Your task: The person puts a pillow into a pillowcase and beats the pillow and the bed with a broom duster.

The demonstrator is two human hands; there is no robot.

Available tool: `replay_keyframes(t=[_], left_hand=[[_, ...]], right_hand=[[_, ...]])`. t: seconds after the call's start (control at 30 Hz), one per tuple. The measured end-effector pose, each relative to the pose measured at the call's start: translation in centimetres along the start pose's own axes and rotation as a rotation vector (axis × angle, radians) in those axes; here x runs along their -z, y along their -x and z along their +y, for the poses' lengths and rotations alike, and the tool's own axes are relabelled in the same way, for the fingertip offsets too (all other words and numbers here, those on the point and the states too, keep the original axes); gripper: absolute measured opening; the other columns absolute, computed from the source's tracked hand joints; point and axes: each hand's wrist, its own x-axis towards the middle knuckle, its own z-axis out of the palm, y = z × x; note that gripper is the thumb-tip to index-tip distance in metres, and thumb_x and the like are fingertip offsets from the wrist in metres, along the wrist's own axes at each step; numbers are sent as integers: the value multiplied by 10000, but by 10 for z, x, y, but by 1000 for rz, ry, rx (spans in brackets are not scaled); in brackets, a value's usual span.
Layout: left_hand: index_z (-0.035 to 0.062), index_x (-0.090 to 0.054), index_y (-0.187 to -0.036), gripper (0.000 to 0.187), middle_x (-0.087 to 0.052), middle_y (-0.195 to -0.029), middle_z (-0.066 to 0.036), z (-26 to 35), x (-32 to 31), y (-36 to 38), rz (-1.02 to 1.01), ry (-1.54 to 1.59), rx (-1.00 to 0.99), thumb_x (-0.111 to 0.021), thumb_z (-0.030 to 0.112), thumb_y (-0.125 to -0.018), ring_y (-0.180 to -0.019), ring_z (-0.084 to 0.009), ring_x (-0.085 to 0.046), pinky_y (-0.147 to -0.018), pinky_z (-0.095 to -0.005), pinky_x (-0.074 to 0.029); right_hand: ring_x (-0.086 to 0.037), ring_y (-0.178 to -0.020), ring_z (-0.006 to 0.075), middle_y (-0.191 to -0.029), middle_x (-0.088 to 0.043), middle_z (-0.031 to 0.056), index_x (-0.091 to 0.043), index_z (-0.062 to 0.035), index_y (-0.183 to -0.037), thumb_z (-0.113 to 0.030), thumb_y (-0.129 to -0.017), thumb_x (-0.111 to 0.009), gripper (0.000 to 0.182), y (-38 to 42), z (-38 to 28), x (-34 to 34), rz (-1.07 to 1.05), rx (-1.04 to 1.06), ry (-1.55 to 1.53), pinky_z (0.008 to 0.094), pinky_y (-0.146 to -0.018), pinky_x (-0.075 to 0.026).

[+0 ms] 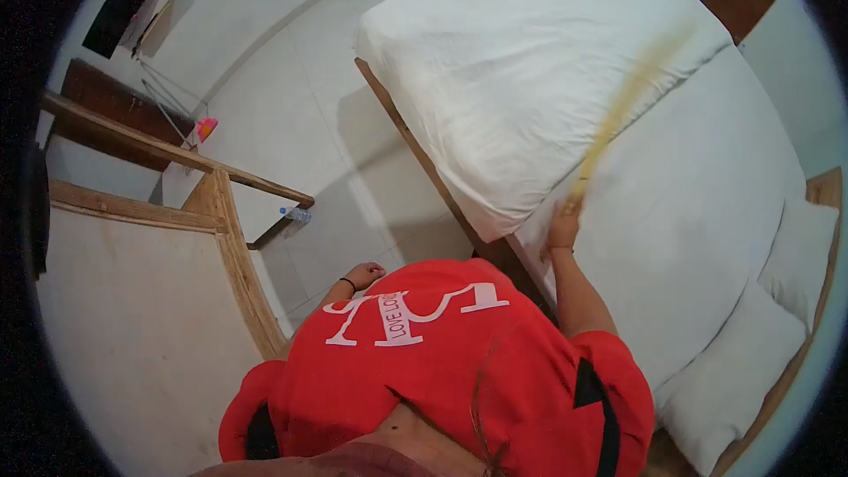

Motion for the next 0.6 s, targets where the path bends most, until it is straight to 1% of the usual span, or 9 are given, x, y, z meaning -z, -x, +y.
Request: replay_keyframes(t=[0.03, 0.07, 0.17, 0.2, 0.3, 0.33, 0.43, 0.53, 0.6], left_hand=[[62, -624, -1061, 440, -633, -1032, -174, 3, -1, 1, -4, 35, 11, -564, 435, -836, -959, -309, -595, -846, -382, -460], [62, -625, -1057, 434, -636, -1025, -170, 8, 1, 2, -11, 14, 29, -566, 431, -835, -952, -306, -598, -841, -380, -463], [64, -630, -1042, 418, -644, -1004, -160, 13, 28, 0, 36, -13, 68, -572, 422, -834, -931, -297, -605, -825, -375, -471], [64, -632, -1036, 412, -646, -997, -158, 9, 30, 0, 75, 17, 74, -573, 418, -834, -924, -295, -607, -821, -374, -472], [69, -638, -1024, 402, -643, -1005, -166, 0, 40, -5, 153, 43, 138, -585, 415, -826, -932, -298, -605, -823, -384, -472], [70, -638, -1024, 406, -641, -1011, -167, -4, 43, -13, 154, 24, 167, -587, 419, -823, -938, -301, -603, -829, -386, -470], [75, -638, -1033, 423, -638, -1029, -166, 0, 35, -32, 127, 45, 179, -590, 434, -814, -963, -305, -596, -845, -385, -465], [77, -636, -1045, 438, -636, -1040, -162, 21, 42, -52, 92, -9, 132, -586, 444, -812, -986, -303, -590, -860, -377, -460], [84, -636, -1051, 429, -630, -1056, -163, 48, 48, -60, 49, 54, 138, -574, 439, -818, -1007, -305, -581, -880, -377, -450]], right_hand=[[-568, -1001, 372, -1117, -575, 222, -210, -230, -1421, -219, -809, -597, 724, -7, 17, -8, -158, -39, 260, 448, -826, -455], [-564, -1007, 376, -1137, -576, 195, -210, -300, -1416, -201, -806, -592, 726, -7, 2, 6, -520, 81, 542, 440, -822, -459], [-569, -938, 430, -1005, -605, 254, -212, -307, -1411, -198, -793, -618, 748, -44, -24, 20, -529, 326, 392, 463, -778, -468], [-564, -952, 436, -1018, -608, 242, -222, -299, -1410, -194, -794, -621, 742, -55, -35, 19, -465, 283, 315, 447, -801, -469], [-578, -947, 400, -1080, -596, 217, -214, -298, -1415, -195, -795, -612, 744, -79, -82, -6, 17, 292, -240, 451, -782, -471], [-579, -937, 409, -1045, -604, 234, -214, -282, -1418, -202, -782, -622, 760, -89, -94, -20, 172, 328, -367, 451, -775, -473], [-583, -929, 405, -1034, -606, 236, -212, -285, -1418, -196, -775, -628, 771, -114, -76, -58, -439, 108, 454, 452, -770, -474], [-564, -947, 437, -1052, -607, 221, -236, -283, -1408, -210, -783, -634, 744, -128, -106, -40, -754, 445, 616, 444, -804, -466], [-570, -935, 431, -1044, -609, 222, -234, -274, -1409, -227, -792, -614, 726, -133, -120, -36, -591, 455, 359, 447, -786, -469]])
